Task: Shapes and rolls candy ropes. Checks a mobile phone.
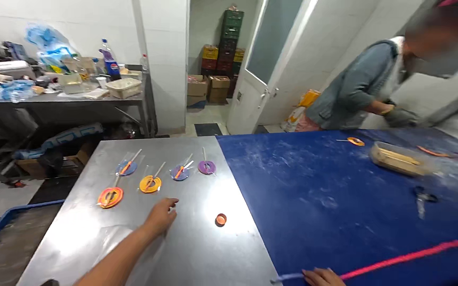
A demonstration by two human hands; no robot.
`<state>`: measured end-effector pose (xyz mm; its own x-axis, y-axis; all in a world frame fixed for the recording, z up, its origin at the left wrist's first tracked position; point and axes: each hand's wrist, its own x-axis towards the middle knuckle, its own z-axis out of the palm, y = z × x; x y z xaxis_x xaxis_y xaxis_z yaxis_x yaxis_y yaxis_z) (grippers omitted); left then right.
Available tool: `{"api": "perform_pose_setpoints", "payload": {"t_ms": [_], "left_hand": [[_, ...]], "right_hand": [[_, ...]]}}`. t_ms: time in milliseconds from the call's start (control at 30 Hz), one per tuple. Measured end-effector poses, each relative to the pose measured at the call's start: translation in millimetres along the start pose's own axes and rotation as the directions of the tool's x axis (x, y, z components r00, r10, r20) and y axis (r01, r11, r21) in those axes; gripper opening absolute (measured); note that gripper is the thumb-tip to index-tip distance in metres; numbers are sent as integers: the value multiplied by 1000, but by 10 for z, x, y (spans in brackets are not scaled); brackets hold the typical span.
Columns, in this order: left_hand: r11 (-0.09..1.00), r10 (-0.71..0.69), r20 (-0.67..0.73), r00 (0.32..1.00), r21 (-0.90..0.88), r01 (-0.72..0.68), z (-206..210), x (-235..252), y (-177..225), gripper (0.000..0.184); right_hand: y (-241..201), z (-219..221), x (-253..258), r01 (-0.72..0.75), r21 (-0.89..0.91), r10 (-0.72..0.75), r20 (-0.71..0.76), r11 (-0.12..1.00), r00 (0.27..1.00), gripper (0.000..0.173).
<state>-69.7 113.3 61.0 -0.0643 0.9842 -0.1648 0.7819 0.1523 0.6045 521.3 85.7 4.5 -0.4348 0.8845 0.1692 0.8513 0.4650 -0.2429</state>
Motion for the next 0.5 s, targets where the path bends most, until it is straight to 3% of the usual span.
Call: {"api": "perform_pose_setpoints", "payload": {"t_ms": [100,200,367,500], "left_hand": [[999,17,-33,999,33,-15,804,148,509,52],[995,-23,-16,1000,93,24,1129,340,977,49],[979,2,238,971,197,-51,1028,382,1066,32],[975,-67,392,918,221,-23,781,-71,627,38]], "right_hand": [[-272,338,187,48,-33,-54,-213,998,976,21],[-768,532,418,45,-26,-50,-227,999,973,24],[-1445,726,641,221,-45,-225,-136,974,965,24],[-1764,789,646,154,-74,-161,-92,985,983,29]]}}
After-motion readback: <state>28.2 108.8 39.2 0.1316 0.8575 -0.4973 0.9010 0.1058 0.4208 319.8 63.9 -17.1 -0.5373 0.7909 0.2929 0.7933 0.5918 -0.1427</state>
